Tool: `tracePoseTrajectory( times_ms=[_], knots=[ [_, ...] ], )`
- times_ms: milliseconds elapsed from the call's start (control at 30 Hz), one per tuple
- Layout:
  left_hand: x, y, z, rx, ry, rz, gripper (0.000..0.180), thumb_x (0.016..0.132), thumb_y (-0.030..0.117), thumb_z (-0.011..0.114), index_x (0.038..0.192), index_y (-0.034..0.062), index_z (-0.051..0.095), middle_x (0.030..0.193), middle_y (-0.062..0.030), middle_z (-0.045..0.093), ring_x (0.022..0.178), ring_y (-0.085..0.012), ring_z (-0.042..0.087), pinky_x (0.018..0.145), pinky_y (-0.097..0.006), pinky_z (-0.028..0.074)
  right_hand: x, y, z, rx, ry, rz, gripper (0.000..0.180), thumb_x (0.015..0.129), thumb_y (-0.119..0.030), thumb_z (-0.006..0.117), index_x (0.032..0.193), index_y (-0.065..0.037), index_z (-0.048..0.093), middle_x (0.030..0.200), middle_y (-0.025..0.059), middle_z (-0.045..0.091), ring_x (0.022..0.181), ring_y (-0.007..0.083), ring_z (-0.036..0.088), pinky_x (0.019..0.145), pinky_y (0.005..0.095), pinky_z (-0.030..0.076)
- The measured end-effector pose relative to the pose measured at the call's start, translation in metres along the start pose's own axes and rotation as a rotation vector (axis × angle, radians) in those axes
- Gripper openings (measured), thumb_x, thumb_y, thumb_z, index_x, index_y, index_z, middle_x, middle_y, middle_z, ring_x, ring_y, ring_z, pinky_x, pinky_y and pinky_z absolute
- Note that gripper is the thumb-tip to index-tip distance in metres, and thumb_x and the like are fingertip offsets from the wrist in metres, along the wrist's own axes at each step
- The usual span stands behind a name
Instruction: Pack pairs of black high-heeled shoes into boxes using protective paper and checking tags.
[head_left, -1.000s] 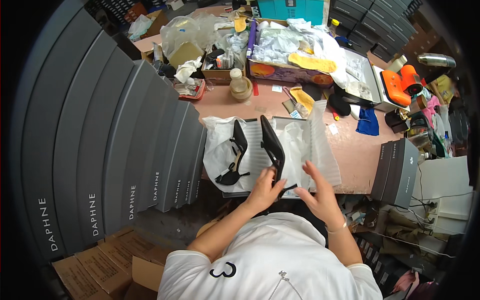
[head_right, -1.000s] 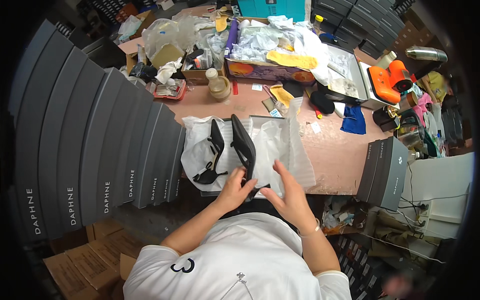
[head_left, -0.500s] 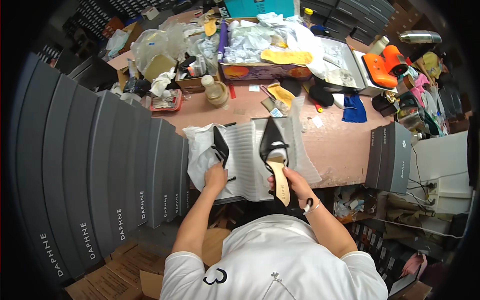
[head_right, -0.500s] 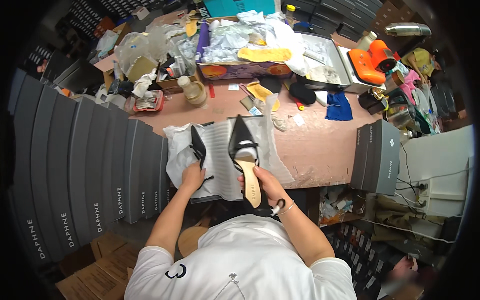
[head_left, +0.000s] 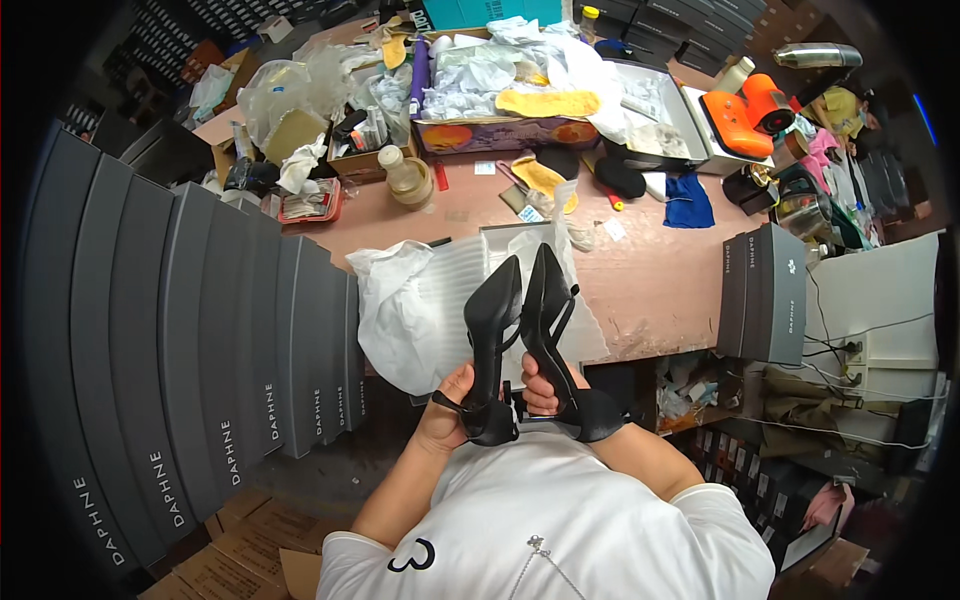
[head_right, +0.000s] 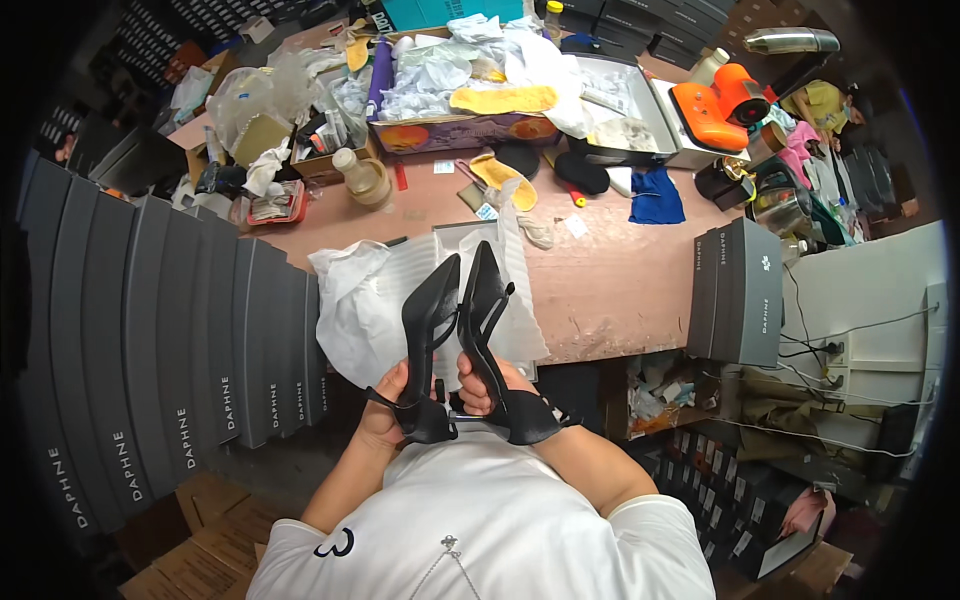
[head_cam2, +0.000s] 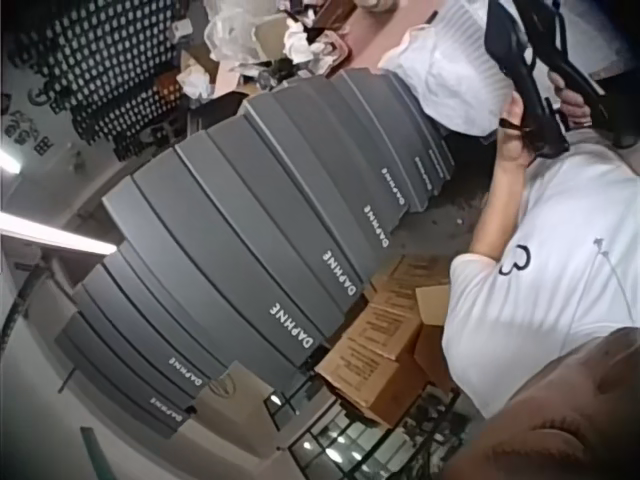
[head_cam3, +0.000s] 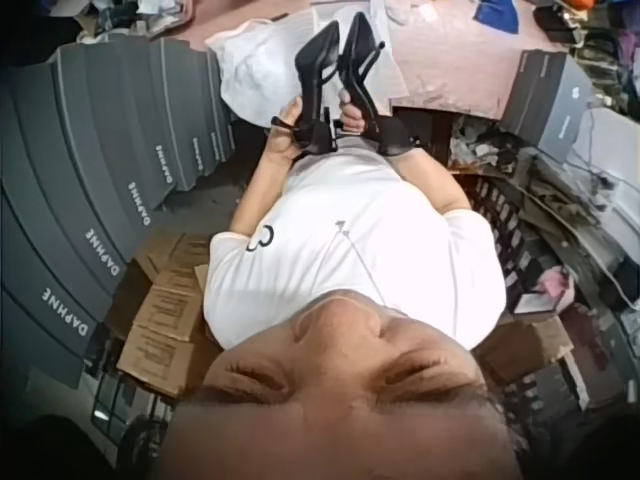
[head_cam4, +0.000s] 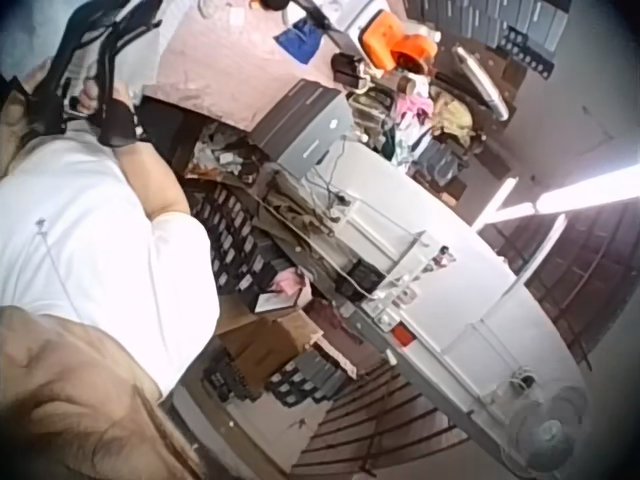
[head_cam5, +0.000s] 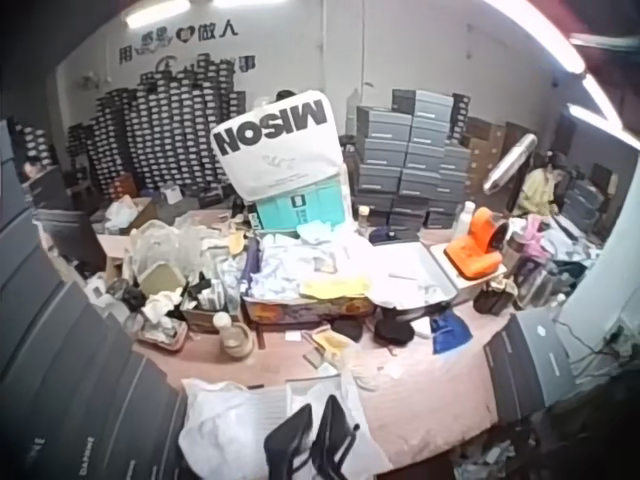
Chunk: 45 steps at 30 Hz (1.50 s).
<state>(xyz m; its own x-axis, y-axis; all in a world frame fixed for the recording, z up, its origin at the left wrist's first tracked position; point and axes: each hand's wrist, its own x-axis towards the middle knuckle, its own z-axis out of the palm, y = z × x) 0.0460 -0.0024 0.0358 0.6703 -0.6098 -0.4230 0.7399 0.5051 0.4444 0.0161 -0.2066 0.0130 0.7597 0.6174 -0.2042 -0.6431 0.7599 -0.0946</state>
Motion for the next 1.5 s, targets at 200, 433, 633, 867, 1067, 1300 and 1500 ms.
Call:
tracePoseTrajectory(
  times_ms=[200,433,633,867,1067,1300,1500],
  knots=[
    [-0.006,-0.002,0.023,-0.001,0.082,0.020,0.039,0.096,0.036,0.051,0.118,0.0038,0.054,0.087,-0.0043,0.061,0.076,-0.0121,0.058,0.067,-0.026,0.050,0.008,0.018,-0.006,0.339,-0.280,-0.158,0.019,0.096,-0.022,0.049,0.099,-0.003,0.044,0.075,0.0095,0.053,0.049,0.0093,0.052,0.050,0.0257,0.051],
    [-0.008,0.008,0.035,0.015,0.029,0.022,0.044,0.094,0.033,0.054,0.123,0.0011,0.048,0.094,-0.0065,0.062,0.080,-0.0123,0.062,0.072,-0.025,0.052,0.016,0.009,0.002,0.496,-0.472,-0.228,0.020,0.096,-0.021,0.045,0.091,-0.002,0.044,0.079,0.0101,0.051,0.046,0.0087,0.049,0.057,0.0305,0.052],
    [-0.001,0.002,0.031,-0.002,0.048,0.042,0.050,0.092,0.031,0.056,0.129,-0.0013,0.043,0.097,-0.0077,0.062,0.082,-0.0118,0.063,0.072,-0.025,0.053,0.001,-0.021,-0.014,0.303,-0.394,-0.268,0.020,0.093,-0.021,0.049,0.092,-0.002,0.046,0.085,0.0114,0.051,0.059,0.0188,0.056,0.067,0.0337,0.053],
    [0.003,0.013,0.034,0.088,0.022,0.112,0.042,0.090,0.008,0.052,0.130,-0.0012,0.045,0.101,-0.0041,0.061,0.088,-0.0077,0.059,0.079,-0.022,0.049,-0.077,-0.172,-0.064,-0.962,0.875,-0.191,0.037,0.098,-0.034,0.044,0.100,-0.001,0.061,0.078,0.0057,0.063,0.065,0.0125,0.059,0.060,0.0263,0.048],
    [0.018,0.001,0.032,0.577,0.181,0.268,0.042,0.088,0.003,0.054,0.129,-0.0046,0.046,0.102,-0.0031,0.060,0.086,-0.0057,0.057,0.079,-0.021,0.048,-0.074,-0.218,-0.177,-2.070,1.351,-0.088,0.034,0.093,-0.023,0.052,0.107,0.008,0.060,0.091,0.0147,0.066,0.076,0.0228,0.063,0.065,0.0318,0.051],
    [0.027,-0.006,0.021,0.601,0.230,0.294,0.039,0.091,0.005,0.054,0.127,-0.0047,0.048,0.104,-0.0039,0.059,0.094,-0.0075,0.055,0.085,-0.023,0.045,-0.031,-0.062,0.075,-1.537,0.443,-0.367,0.058,0.085,-0.020,0.068,0.133,-0.001,0.043,0.127,0.0203,0.053,0.106,0.0237,0.058,0.084,0.0353,0.048],
    [0.023,0.001,0.016,0.789,0.266,0.487,0.024,0.094,0.009,0.052,0.113,-0.0045,0.059,0.101,-0.0077,0.063,0.090,-0.0125,0.060,0.080,-0.026,0.048,0.010,0.007,0.039,-1.171,0.513,-0.443,0.041,0.095,-0.017,0.046,0.133,-0.003,0.044,0.120,0.0103,0.057,0.104,0.0153,0.055,0.084,0.0291,0.044]
  ],
)
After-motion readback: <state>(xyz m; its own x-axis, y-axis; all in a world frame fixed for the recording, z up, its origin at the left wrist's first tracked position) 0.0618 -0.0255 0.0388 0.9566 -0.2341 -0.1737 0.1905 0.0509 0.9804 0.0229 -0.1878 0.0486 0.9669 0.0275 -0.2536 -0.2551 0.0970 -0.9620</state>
